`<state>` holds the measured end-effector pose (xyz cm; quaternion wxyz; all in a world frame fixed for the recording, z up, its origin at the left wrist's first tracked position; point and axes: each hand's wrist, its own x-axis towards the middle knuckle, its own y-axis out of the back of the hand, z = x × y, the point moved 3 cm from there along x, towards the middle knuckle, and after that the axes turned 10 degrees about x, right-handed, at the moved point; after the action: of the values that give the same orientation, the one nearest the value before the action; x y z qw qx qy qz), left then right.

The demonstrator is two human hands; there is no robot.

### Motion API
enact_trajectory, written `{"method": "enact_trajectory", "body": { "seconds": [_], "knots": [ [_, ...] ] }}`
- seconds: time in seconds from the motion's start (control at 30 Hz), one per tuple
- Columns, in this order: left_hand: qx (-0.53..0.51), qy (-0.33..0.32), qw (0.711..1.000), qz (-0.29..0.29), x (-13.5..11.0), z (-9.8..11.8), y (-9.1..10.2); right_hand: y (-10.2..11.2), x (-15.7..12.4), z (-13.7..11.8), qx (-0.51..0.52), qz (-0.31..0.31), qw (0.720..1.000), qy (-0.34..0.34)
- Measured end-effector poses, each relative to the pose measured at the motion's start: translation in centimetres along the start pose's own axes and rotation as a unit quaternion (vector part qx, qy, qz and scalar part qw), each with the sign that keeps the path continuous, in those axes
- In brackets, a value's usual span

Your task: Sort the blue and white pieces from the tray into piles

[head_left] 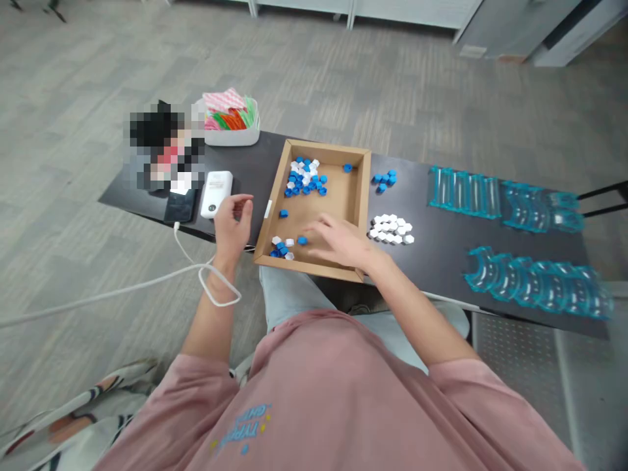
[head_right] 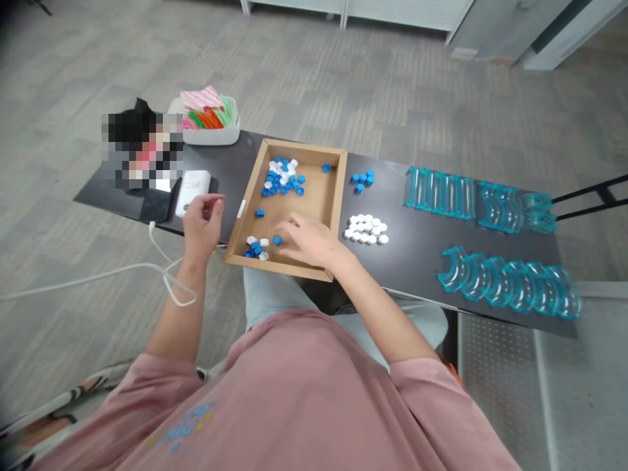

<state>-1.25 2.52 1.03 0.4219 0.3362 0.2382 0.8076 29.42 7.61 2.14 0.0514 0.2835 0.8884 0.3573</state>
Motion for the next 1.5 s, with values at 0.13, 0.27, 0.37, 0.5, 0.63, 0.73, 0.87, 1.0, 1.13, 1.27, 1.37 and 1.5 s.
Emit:
{"method": "enact_trajectory", "body": {
  "seconds": [0.13,0.27,0.37,0.5,0.63,0.73,0.87,1.0,1.13,1.27,1.37,1.5],
  "knots": [
    [-0.055,0.023,0.996,-0.059,1.7,-1.2,-2.9,-3.1,4.6,0.2,-0.052,-0.102,0.992,0.047],
    [-0.107,0.040,0.988,-0.100,0.8,-1.6,-4.4,-4.5,6.5,0.1,-0.069,-0.135,0.987,0.055],
    [-0.108,0.035,0.987,-0.109,0.1,-1.7,-4.6,-4.2,6.9,0.1,-0.079,-0.112,0.990,0.015],
    [-0.096,0.028,0.988,-0.118,0.1,-1.6,-4.6,-3.5,6.7,-0.2,-0.100,-0.025,0.994,-0.027],
    [-0.094,0.017,0.989,-0.114,0.2,-1.3,-4.5,-4.6,6.8,-2.0,-0.109,-0.043,0.993,-0.002],
    [-0.093,0.006,0.989,-0.114,0.0,-1.3,-4.5,-5.2,7.5,-2.8,-0.142,-0.064,0.988,-0.020],
    [-0.105,-0.010,0.988,-0.109,-0.1,-1.6,-4.7,-3.1,7.6,-1.7,-0.185,-0.007,0.980,-0.073],
    [-0.107,-0.010,0.989,-0.103,-0.2,-1.8,-4.8,-0.6,5.7,0.2,-0.147,0.003,0.982,-0.121],
    [-0.098,-0.001,0.989,-0.107,-0.1,-1.8,-4.8,-0.7,4.0,0.3,-0.098,-0.057,0.986,-0.119],
    [-0.088,0.008,0.990,-0.113,0.1,-1.6,-4.7,-2.1,4.0,-0.5,-0.064,-0.118,0.987,-0.085],
    [-0.080,0.011,0.991,-0.107,0.2,-1.5,-4.5,-2.4,4.0,-0.8,-0.049,-0.153,0.985,-0.062],
    [-0.063,0.019,0.992,-0.108,0.3,-1.4,-4.3,-0.1,2.7,-0.7,0.026,-0.074,0.996,-0.043]
  ]
}}
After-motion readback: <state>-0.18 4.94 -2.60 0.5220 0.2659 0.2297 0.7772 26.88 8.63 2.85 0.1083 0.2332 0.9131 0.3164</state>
